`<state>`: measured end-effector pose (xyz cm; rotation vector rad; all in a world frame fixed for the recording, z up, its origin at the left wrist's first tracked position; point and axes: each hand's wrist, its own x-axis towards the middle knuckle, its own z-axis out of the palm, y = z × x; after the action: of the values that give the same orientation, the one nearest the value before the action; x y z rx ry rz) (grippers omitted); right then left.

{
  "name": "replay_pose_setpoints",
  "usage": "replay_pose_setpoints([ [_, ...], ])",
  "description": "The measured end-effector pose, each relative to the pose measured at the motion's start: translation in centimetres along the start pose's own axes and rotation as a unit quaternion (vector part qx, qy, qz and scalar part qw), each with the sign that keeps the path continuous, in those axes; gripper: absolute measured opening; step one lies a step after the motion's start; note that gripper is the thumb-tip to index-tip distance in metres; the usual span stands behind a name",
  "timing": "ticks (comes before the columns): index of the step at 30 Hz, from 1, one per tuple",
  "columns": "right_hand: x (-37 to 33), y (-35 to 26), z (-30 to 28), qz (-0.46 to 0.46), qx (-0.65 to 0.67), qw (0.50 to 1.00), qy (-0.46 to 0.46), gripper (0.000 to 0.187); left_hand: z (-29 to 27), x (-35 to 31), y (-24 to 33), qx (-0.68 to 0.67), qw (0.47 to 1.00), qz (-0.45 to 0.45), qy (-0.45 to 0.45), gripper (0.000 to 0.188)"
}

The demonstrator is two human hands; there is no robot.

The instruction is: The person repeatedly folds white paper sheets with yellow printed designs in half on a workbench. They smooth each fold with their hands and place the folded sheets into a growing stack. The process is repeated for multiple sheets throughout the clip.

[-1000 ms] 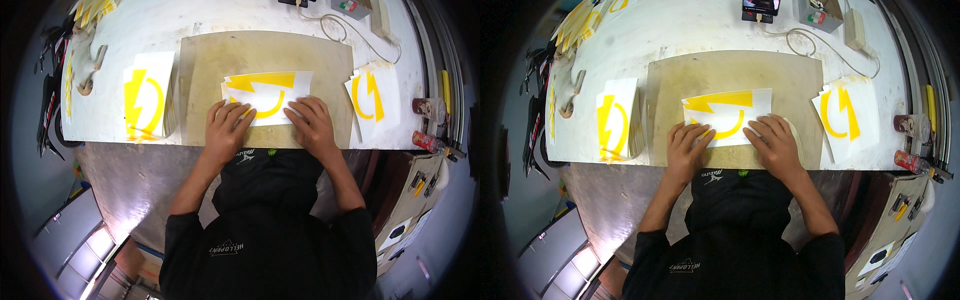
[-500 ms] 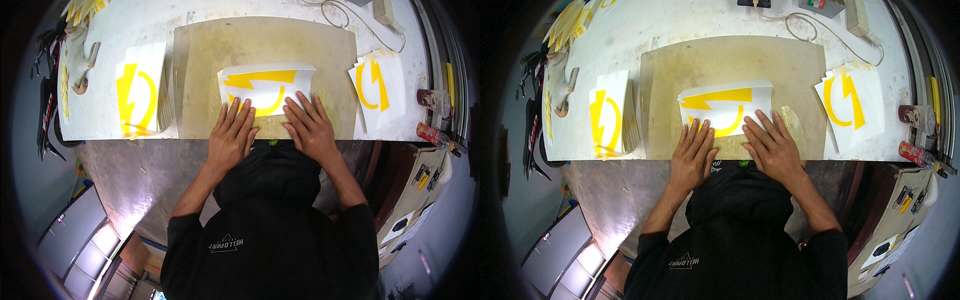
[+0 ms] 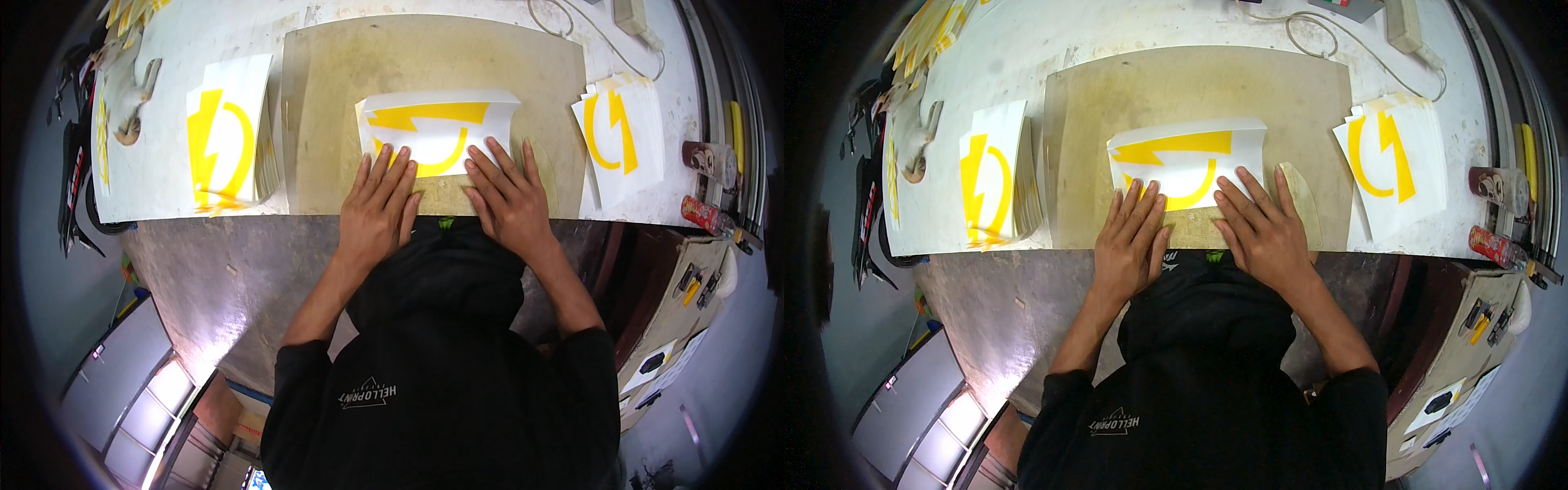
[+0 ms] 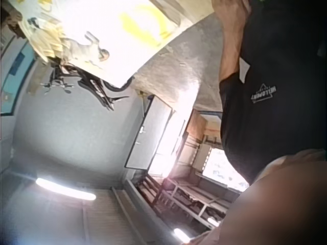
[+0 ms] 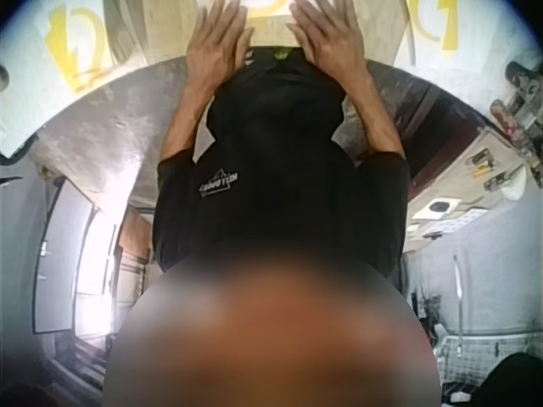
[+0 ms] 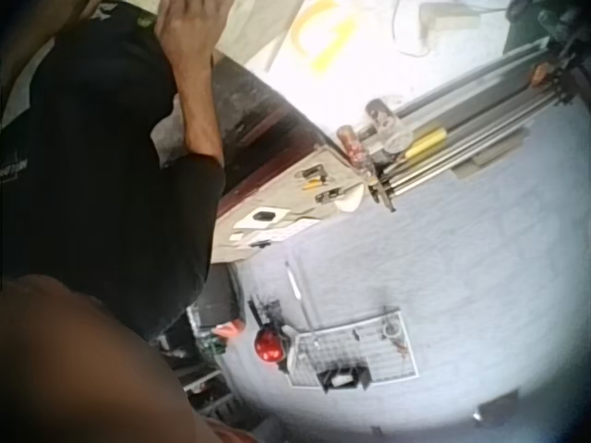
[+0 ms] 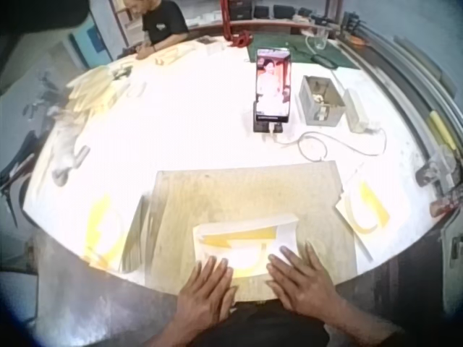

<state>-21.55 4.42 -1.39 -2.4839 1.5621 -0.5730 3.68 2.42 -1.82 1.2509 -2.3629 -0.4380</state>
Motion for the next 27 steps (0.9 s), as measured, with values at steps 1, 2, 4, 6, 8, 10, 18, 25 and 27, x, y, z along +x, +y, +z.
replay_pose_setpoints([
  [1, 0.1, -0.1, 0.0, 0.000, 0.002, 1.000, 0.004, 0.034, -0.1, 0.1, 0.1, 0.001, 1.000, -0.004, 0.010, 0.042],
  [2, 0.2, -0.2, 0.1, 0.004, 0.005, 1.000, 0.016, 0.032, -0.2, 0.3, 0.3, 0.003, 1.000, -0.007, 0.020, 0.040],
  [4, 0.5, -0.5, 0.3, 0.012, 0.012, 0.999, 0.042, 0.027, 0.0, 0.7, 0.6, 0.013, 0.998, -0.014, 0.054, 0.035],
  [6, 1.0, -0.9, 0.7, 0.027, 0.018, 0.997, 0.075, 0.023, 0.7, 1.5, 0.7, 0.028, 0.994, -0.018, 0.105, 0.030],
  [8, 1.3, -1.2, 1.2, 0.048, 0.034, 0.993, 0.100, 0.020, 0.9, 1.9, 0.8, 0.007, 0.992, -0.037, 0.124, 0.029],
  [10, 1.7, -1.3, 1.8, 0.065, 0.057, 0.988, 0.127, 0.020, 1.0, 2.9, 0.8, -0.003, 0.990, -0.057, 0.131, 0.030],
  [18, 2.3, -0.8, 0.3, 0.063, 0.057, 0.992, 0.090, 0.033, -2.1, 1.6, -0.8, 0.036, 0.991, -0.083, 0.095, 0.027],
  [25, 5.2, -5.4, 4.2, 0.046, 0.054, 0.994, 0.080, 0.034, -1.8, 0.8, -1.6, 0.048, 0.990, -0.094, 0.097, 0.026],
  [27, 3.8, -3.2, 3.0, 0.074, 0.030, 0.993, 0.090, 0.033, -2.1, 0.7, -1.6, 0.055, 0.990, -0.097, 0.092, 0.026],
])
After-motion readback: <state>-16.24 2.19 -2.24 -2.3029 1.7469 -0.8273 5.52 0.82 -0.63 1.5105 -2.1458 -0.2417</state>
